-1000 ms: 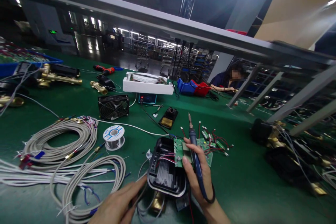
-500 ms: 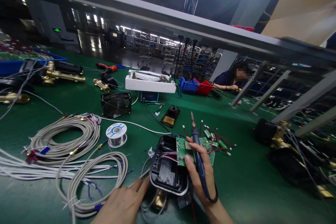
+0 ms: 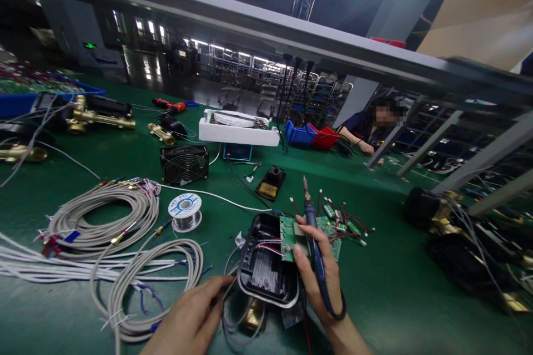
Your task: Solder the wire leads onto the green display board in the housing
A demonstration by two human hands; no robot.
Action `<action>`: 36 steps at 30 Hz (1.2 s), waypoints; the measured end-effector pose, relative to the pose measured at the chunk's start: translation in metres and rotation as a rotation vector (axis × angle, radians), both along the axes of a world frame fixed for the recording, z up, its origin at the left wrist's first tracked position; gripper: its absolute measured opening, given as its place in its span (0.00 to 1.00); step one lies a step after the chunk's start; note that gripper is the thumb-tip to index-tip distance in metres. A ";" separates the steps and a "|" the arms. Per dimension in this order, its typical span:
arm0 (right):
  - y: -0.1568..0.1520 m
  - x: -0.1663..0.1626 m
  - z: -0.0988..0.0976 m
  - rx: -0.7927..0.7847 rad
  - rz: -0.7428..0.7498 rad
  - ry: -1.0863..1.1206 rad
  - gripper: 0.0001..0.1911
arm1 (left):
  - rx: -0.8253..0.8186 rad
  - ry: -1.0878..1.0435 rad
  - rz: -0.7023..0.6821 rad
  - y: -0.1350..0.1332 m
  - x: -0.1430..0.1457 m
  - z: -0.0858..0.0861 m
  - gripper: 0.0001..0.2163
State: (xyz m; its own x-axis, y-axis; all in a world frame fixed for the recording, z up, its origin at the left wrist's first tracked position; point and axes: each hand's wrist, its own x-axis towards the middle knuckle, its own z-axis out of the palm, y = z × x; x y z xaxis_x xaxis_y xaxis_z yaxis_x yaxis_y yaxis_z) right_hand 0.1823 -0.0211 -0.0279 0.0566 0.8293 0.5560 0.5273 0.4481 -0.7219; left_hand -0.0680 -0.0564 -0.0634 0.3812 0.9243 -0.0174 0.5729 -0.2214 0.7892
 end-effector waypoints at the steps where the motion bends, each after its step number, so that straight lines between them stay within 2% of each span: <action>1: 0.000 0.000 0.000 -0.002 0.000 -0.002 0.14 | -0.064 -0.041 0.010 0.002 0.001 0.001 0.17; 4: 0.000 0.000 -0.001 -0.015 0.001 0.004 0.14 | -0.195 -0.133 -0.007 0.007 0.004 0.002 0.20; 10: -0.001 0.000 0.001 -0.020 0.007 0.015 0.13 | -0.289 -0.168 0.114 0.010 0.014 -0.003 0.23; 12: 0.000 0.000 0.002 -0.018 0.010 0.019 0.14 | -0.296 -0.214 0.081 0.009 0.019 -0.003 0.24; 16: 0.000 0.000 0.001 -0.016 0.008 0.017 0.14 | -0.194 -0.198 -0.020 0.008 0.023 0.003 0.19; 20: -0.001 0.000 0.001 -0.013 0.007 0.015 0.14 | -0.025 -0.165 -0.078 0.009 0.017 0.009 0.17; 23: -0.002 0.000 0.001 -0.004 0.009 0.018 0.14 | 0.050 -0.197 -0.125 0.010 0.012 0.005 0.17; 25: -0.001 -0.001 0.002 -0.002 0.012 0.024 0.14 | 0.056 -0.244 -0.093 0.010 0.013 0.002 0.16; 28: -0.001 -0.002 0.003 -0.013 0.014 0.041 0.13 | -0.071 -0.381 0.033 0.011 0.017 -0.003 0.17; 32: -0.001 -0.002 0.002 -0.018 0.013 0.036 0.13 | -0.394 -0.586 0.113 0.014 0.023 -0.004 0.31; 34: -0.001 -0.001 0.001 -0.022 0.014 0.027 0.13 | -0.428 -0.603 0.099 0.015 0.023 -0.003 0.35; 36: 0.000 -0.001 0.000 -0.018 0.015 0.025 0.14 | -0.438 -0.587 0.083 0.015 0.023 -0.001 0.34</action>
State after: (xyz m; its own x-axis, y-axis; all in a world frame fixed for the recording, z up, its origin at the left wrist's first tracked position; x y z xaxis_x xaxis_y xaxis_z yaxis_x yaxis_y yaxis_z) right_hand 0.1817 -0.0213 -0.0278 0.0579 0.8401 0.5393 0.5023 0.4424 -0.7430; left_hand -0.0445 -0.0419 -0.0648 0.3706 0.9056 -0.2062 0.0299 0.2103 0.9772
